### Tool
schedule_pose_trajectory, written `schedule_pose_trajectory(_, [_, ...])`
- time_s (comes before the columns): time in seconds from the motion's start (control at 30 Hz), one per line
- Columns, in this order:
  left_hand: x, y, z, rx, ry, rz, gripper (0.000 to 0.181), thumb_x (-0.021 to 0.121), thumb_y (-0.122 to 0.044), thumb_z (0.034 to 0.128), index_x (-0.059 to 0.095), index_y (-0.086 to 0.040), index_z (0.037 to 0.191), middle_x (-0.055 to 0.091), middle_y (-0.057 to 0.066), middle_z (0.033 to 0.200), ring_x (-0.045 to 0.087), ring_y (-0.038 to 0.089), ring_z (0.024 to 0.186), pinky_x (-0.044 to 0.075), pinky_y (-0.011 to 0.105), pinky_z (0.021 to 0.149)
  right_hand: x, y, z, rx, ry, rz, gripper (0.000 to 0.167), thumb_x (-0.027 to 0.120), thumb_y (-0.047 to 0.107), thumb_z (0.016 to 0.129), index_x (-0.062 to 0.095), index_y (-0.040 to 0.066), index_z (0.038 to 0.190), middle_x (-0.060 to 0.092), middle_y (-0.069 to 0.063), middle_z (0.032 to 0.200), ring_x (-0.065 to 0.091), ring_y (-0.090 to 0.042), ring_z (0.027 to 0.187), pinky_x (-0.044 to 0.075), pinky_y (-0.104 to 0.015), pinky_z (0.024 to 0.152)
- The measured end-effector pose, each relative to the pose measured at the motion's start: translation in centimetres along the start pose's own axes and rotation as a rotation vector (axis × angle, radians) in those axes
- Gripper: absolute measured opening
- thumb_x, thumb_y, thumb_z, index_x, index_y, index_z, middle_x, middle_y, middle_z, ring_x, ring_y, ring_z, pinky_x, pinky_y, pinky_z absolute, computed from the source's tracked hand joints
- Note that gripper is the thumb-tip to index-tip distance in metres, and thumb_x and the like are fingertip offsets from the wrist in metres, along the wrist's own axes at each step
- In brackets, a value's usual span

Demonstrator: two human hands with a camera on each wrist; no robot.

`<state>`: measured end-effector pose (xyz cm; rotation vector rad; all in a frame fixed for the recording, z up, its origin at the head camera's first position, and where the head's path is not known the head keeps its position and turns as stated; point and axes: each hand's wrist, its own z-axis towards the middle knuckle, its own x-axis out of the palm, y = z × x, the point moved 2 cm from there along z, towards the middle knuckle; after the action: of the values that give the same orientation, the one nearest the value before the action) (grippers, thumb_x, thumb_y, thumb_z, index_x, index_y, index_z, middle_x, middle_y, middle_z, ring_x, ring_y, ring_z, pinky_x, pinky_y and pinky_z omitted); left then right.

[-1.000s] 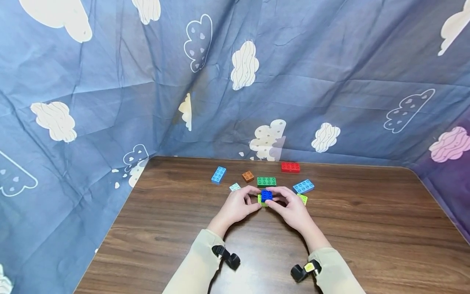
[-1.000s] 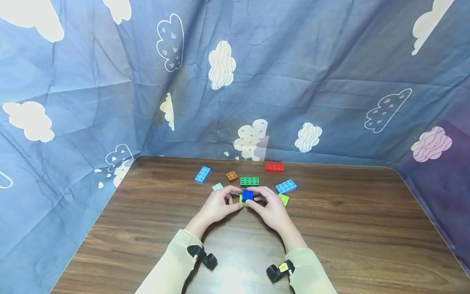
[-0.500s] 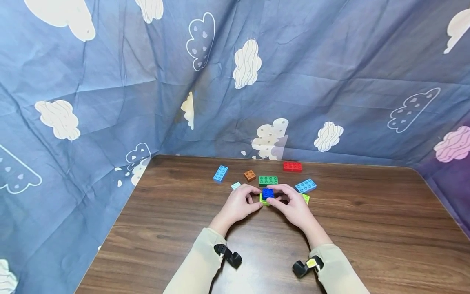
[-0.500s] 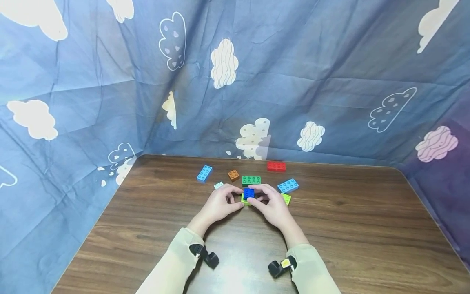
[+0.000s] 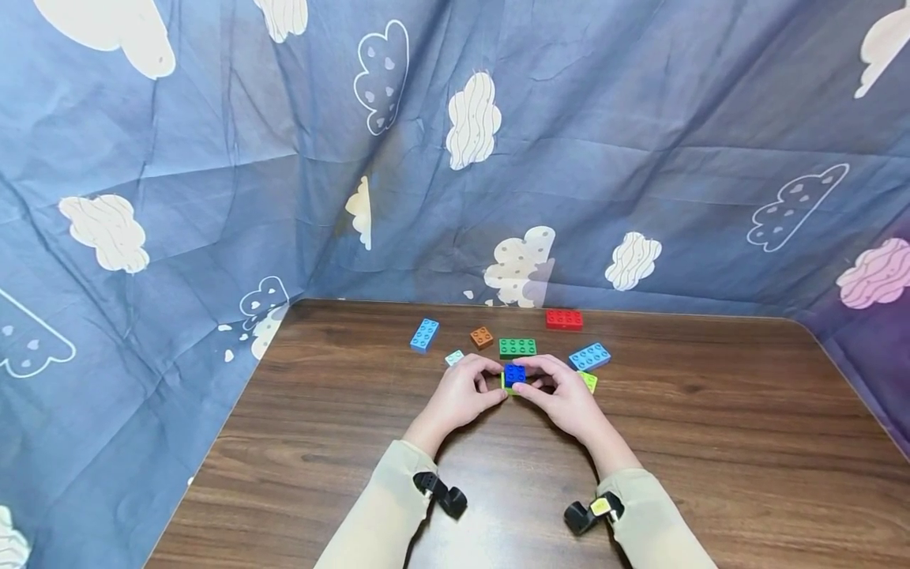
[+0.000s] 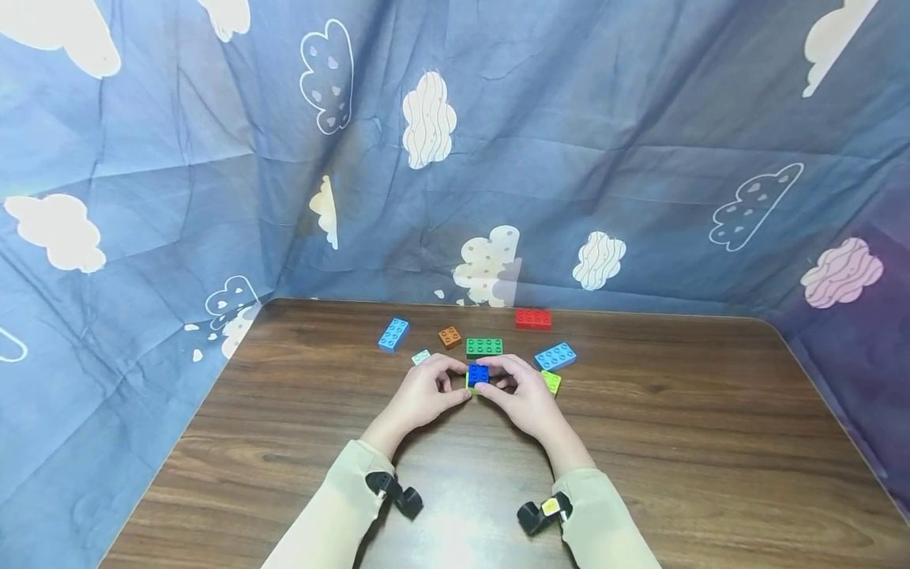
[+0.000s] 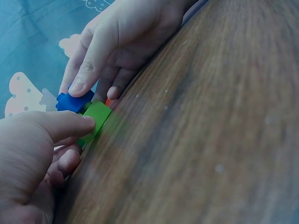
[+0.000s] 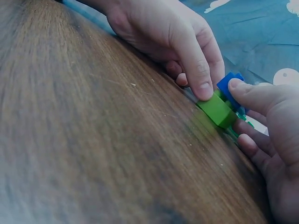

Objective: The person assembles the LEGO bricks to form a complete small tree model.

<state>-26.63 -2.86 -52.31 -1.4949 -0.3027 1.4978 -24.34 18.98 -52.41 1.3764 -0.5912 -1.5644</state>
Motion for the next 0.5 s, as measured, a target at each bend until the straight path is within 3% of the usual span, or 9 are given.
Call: schedule_pose_trajectory(0.5, [0.08,-0.11,0.06,-0.004,0.011,-0.004,0.032,0.086,-0.020,0.0970,0.077,-0.010,0.126,0.070,0.005,0.118,0.058,0.004,0.079,0.051,0.023,0.073,-0.14,0.07,-0.14,0.014,0.002,0.002,0.035,0.077,0.022,0.105,0.073,0.013,0.139,0.074,-0.006,0.123,0.070,-0.022,0.107,0.058,-0.027,0.091])
